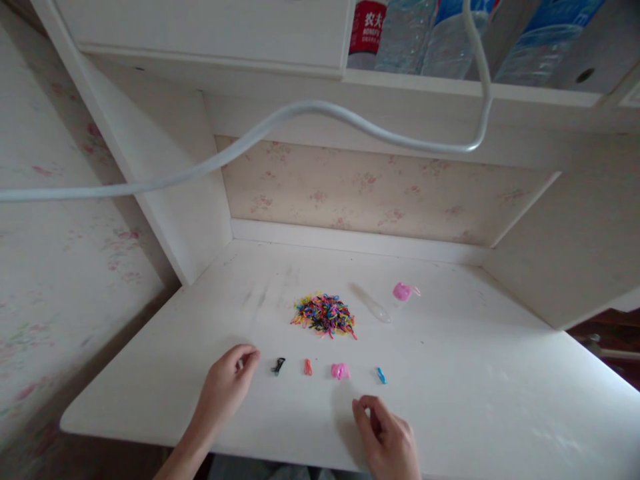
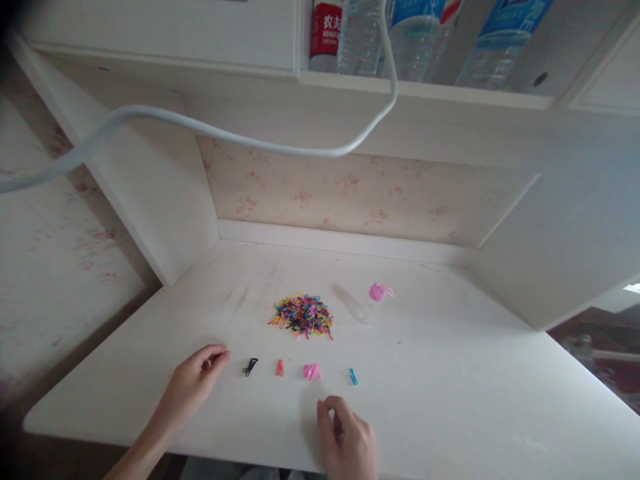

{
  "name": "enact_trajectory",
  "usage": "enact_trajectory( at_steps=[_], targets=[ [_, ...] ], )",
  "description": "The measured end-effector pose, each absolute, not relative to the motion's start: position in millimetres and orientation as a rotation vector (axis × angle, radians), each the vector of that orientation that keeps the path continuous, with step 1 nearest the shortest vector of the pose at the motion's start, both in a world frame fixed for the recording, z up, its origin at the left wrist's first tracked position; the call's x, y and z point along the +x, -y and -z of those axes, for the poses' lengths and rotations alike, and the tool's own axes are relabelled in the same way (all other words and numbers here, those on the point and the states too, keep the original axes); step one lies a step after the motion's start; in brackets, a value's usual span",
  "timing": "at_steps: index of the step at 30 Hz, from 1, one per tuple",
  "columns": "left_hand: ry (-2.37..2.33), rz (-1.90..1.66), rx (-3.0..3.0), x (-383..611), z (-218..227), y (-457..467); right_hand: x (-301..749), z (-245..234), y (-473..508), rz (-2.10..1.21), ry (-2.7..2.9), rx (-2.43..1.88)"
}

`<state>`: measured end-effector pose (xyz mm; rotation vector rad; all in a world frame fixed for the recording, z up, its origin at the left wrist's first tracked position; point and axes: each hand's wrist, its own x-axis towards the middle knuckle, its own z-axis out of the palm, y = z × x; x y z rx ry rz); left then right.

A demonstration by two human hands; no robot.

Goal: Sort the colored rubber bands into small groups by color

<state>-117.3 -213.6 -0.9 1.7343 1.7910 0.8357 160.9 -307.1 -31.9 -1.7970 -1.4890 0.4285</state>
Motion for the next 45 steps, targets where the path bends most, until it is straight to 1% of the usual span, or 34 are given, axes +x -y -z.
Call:
enact_trajectory(
  at_steps=[4, 6, 13, 20, 27, 34, 39, 45],
  targets=[
    [-1.575, -0.636, 2.019, -68, -24, 208, 157, 34, 307, -0.384, 1.552, -1.732],
    [-1.540, -0.510, 2.123, -44, -32, 204, 157, 33, 304, -0.370, 1.592, -1.712],
    [-1.695, -0.280, 2.348, 0, -23, 177, 158, 35, 305, -0.327, 1.631, -1.705],
    [-1.686, -0.248, 2.400, 8, -15, 164, 157, 38, 305, -0.274, 1.632, -1.690],
    [-1.649, -0.236, 2.473, 9, -13, 166, 158, 50, 302, -0.199, 1.620, -1.636],
    [-1.608, -0.195, 2.507, 12, -14, 169, 158, 52, 300, -0.175, 1.641, -1.640],
    [-1.589, -0.166, 2.515, 14, -17, 165, 157, 47, 299, -0.120, 1.657, -1.640],
    [-1.590, -0.151, 2.493, 10, -15, 161, 153, 36, 303, -0.199, 1.601, -1.711]
  ],
)
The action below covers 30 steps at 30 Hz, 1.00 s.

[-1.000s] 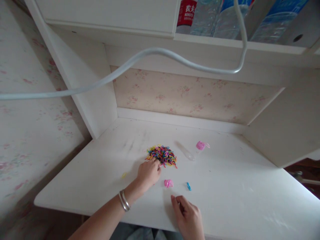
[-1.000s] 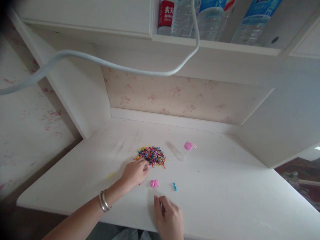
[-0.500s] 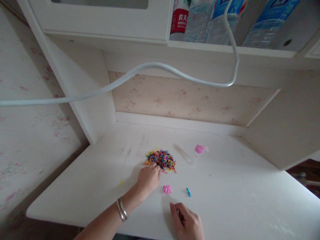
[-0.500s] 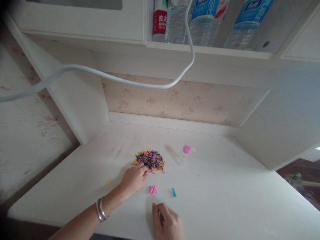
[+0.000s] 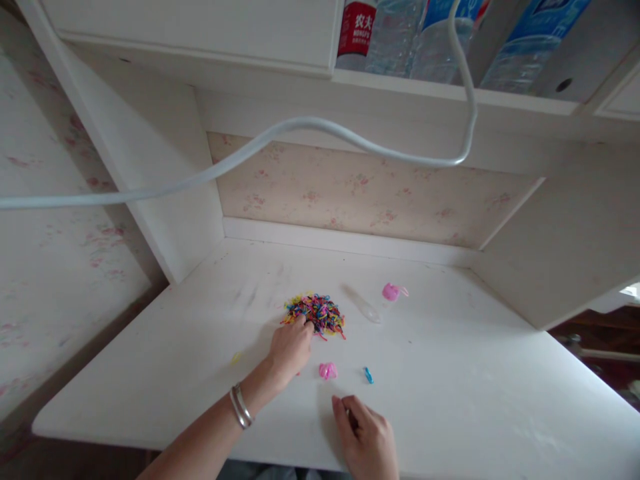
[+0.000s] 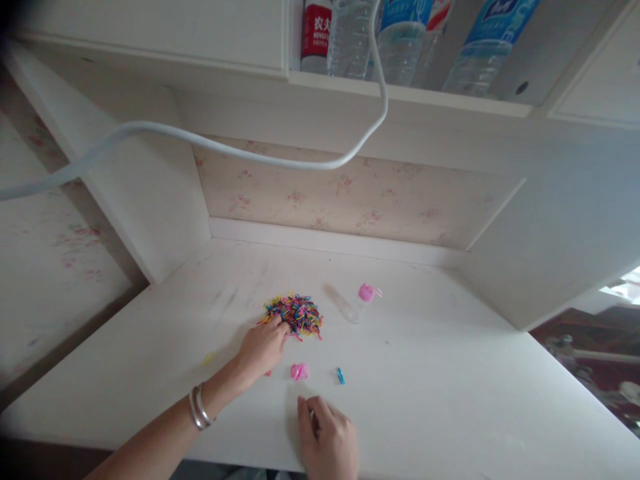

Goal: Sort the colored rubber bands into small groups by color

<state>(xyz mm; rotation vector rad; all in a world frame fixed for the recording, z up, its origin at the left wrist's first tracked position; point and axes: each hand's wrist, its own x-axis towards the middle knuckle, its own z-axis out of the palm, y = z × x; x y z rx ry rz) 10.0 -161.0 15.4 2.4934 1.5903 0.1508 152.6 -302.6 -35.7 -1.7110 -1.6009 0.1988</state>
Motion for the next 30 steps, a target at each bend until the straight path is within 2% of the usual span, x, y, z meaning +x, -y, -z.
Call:
enact_trajectory(
  at_steps=[16, 30],
  targets=[
    [-1.758, -0.354, 2.459, 1, -31, 193, 152, 37, 301, -0.183, 1.606, -1.712],
    [-1.647, -0.205, 2.442, 33, -27, 228, 157, 31, 306, -0.334, 1.629, -1.734]
  ],
)
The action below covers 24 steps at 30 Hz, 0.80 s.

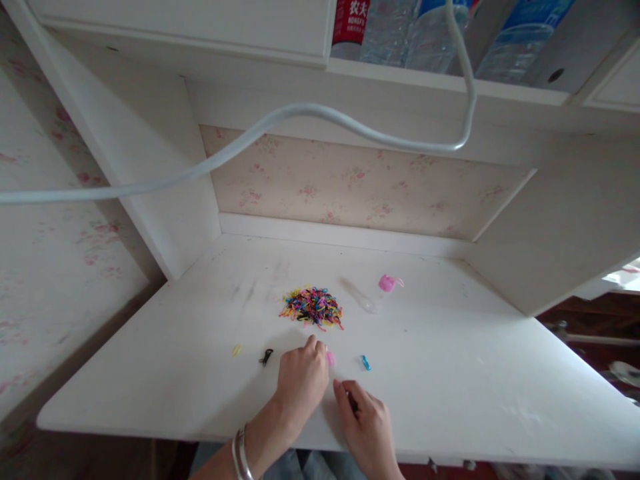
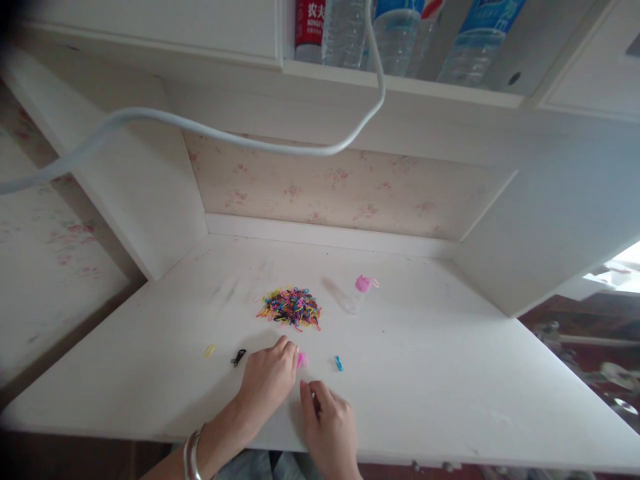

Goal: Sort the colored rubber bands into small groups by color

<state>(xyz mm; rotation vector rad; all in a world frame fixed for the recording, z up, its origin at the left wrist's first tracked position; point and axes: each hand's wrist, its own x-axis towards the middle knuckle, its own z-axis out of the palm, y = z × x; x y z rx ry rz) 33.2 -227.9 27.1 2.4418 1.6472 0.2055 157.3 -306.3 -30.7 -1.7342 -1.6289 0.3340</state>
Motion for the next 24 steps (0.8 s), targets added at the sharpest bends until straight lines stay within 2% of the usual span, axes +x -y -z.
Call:
enact_trajectory(
  at_steps=[6, 9, 13, 16, 20, 24],
  targets=[
    [-1.676, -0.585, 2.274, -16, -55, 236, 158, 29, 306, -0.411, 1.602, -1.767],
    [-1.807, -0.764, 2.116, -60, -55, 241, 158, 24, 303, -0.473, 1.598, -1.784],
    [-2.015, -0.722, 1.949, -113, -31, 243, 159, 8, 294, -0.550, 1.609, -1.765],
    [-2.058, -0.698, 1.852, -135, -8, 244, 163, -11, 278, -0.488, 1.672, -1.817],
    [-2.027, -0.789, 1.890, -142, 12, 247, 172, -29, 246, -0.291, 1.751, -2.079],
    [-2.011, -0.856, 1.983, -142, 21, 251, 177, -31, 220, -0.232, 1.817, -2.347]
  ],
)
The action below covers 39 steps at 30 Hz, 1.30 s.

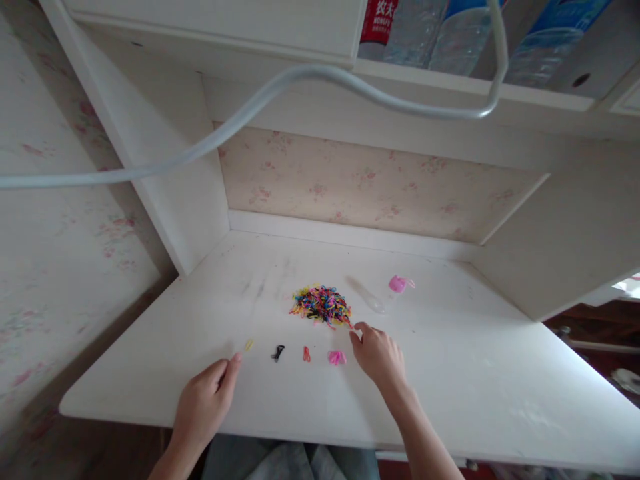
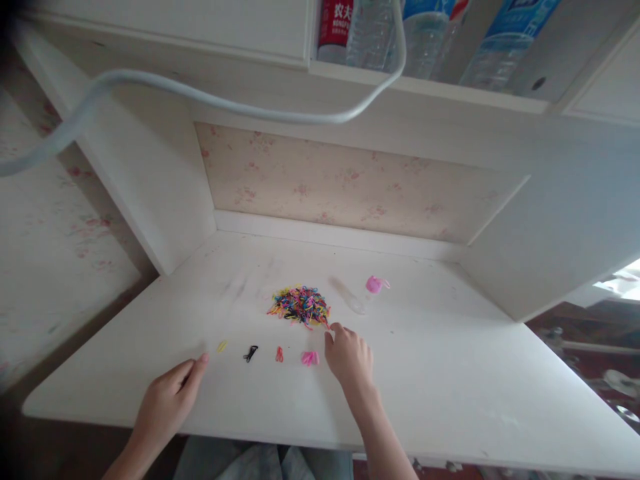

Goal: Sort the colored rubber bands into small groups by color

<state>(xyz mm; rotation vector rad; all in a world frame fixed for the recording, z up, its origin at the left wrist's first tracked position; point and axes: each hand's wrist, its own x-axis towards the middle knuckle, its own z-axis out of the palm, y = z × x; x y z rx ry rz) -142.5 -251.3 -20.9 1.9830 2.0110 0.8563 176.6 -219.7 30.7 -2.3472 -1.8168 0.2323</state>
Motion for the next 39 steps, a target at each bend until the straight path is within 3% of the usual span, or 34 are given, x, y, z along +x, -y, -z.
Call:
enact_trajectory(
  at_steps=[25, 39],
  targets=[
    [-1.964, -0.984, 2.202, -147, 34, 250, 188, -26, 211, -0.249, 1.736, -2.418],
    [-2.016, -0.887, 2.196, -145, 33, 252, 175, -18, 230, -0.131, 1.688, -2.050]
  ],
)
